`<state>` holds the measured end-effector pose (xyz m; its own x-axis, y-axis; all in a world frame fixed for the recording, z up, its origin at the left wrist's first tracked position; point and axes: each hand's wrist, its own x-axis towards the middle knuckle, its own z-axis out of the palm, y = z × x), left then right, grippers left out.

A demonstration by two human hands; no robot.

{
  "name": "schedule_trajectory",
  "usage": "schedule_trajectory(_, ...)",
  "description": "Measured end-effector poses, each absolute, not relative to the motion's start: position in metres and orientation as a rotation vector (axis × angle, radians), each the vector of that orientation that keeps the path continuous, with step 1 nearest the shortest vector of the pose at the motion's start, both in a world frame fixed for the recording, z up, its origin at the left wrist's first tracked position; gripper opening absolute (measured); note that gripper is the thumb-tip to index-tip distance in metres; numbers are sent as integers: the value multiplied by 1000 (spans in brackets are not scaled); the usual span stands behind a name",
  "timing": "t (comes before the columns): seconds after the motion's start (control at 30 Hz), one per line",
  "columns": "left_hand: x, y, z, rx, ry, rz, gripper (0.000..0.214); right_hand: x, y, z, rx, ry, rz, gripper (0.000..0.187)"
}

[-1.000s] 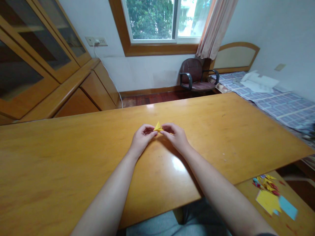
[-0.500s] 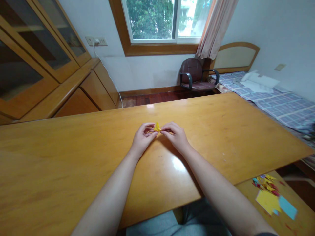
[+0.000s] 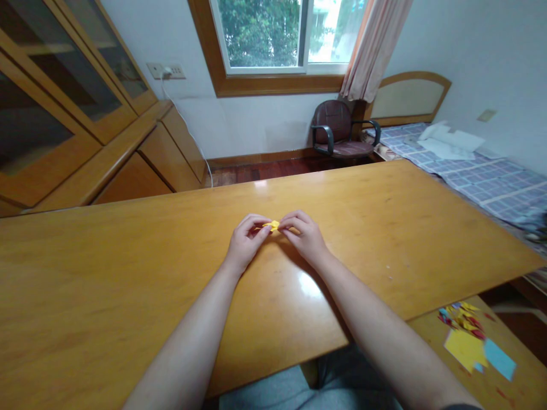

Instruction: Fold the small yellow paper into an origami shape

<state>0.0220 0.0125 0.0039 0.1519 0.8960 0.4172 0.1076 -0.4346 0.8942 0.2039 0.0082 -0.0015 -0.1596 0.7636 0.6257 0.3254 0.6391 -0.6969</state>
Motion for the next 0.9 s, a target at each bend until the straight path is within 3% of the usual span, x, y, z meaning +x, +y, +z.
schedule_trajectory(0.2,19,16,-2,1760,965,1377,14,200,8,1,-919,-1568,741,3)
schedule_trajectory(0.63,20,12,3,1790,944,1360,15,201,13,-5,-987,-1365,989,12)
schedule_trajectory(0.9,19,12,3,1797,970,1369,16,200,11,0,-950,-1447,931,9)
